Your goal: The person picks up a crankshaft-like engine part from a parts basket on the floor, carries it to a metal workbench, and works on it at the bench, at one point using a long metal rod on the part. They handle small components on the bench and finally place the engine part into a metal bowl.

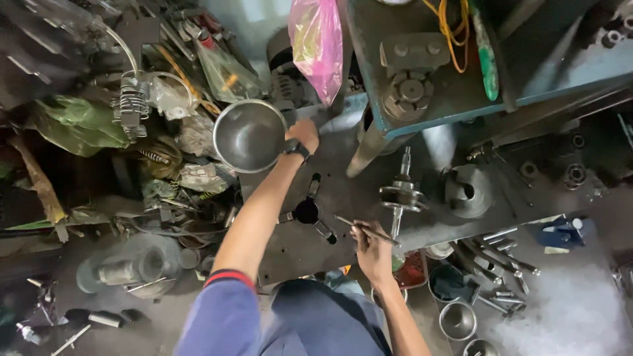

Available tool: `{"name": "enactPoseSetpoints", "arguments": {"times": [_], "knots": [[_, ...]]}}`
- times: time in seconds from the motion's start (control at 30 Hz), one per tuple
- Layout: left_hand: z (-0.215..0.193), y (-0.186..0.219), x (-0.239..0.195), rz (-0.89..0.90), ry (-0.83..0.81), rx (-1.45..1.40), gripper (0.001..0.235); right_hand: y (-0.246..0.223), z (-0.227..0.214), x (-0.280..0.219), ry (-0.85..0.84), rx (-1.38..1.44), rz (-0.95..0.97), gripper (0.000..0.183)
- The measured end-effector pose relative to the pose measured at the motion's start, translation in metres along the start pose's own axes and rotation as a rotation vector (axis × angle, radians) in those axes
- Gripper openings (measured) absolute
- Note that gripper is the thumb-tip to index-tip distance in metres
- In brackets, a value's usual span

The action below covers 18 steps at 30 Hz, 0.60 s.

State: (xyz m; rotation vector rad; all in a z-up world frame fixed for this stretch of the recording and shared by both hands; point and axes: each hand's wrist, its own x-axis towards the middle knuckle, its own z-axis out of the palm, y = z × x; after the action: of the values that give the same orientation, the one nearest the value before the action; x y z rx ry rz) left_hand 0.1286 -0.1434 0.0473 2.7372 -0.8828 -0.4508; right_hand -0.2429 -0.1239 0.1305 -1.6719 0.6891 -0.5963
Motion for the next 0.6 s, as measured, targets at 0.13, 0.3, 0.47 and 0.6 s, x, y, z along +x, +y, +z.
{"name": "enactPoseSetpoints", "arguments": {"times": [0.13, 0.3, 0.47, 0.6], "knots": [[-0.126, 0.038, -0.101, -0.006, -0.031, -0.438, 0.033, -0.028, 0.0, 0.02, -0.035, -0.265, 0.022, 0.013], [-0.082, -0.029, -0.145, 0.275, 0.464, -0.301, 0.025, -0.007, 0.025, 0.032, -0.045, -0.332, -0.098, 0.012], [-0.113, -0.011, -0.23, 0.335, 0.419, -0.499, 0.019, -0.007, 0.045, 0.023, -0.025, -0.358, -0.2, 0.012], [-0.039, -0.006, -0.291, 0.386, 0.17, -1.034, 0.025, -0.07, 0.036, -0.019, 0.018, -0.533, -0.239, 0.023]]}}
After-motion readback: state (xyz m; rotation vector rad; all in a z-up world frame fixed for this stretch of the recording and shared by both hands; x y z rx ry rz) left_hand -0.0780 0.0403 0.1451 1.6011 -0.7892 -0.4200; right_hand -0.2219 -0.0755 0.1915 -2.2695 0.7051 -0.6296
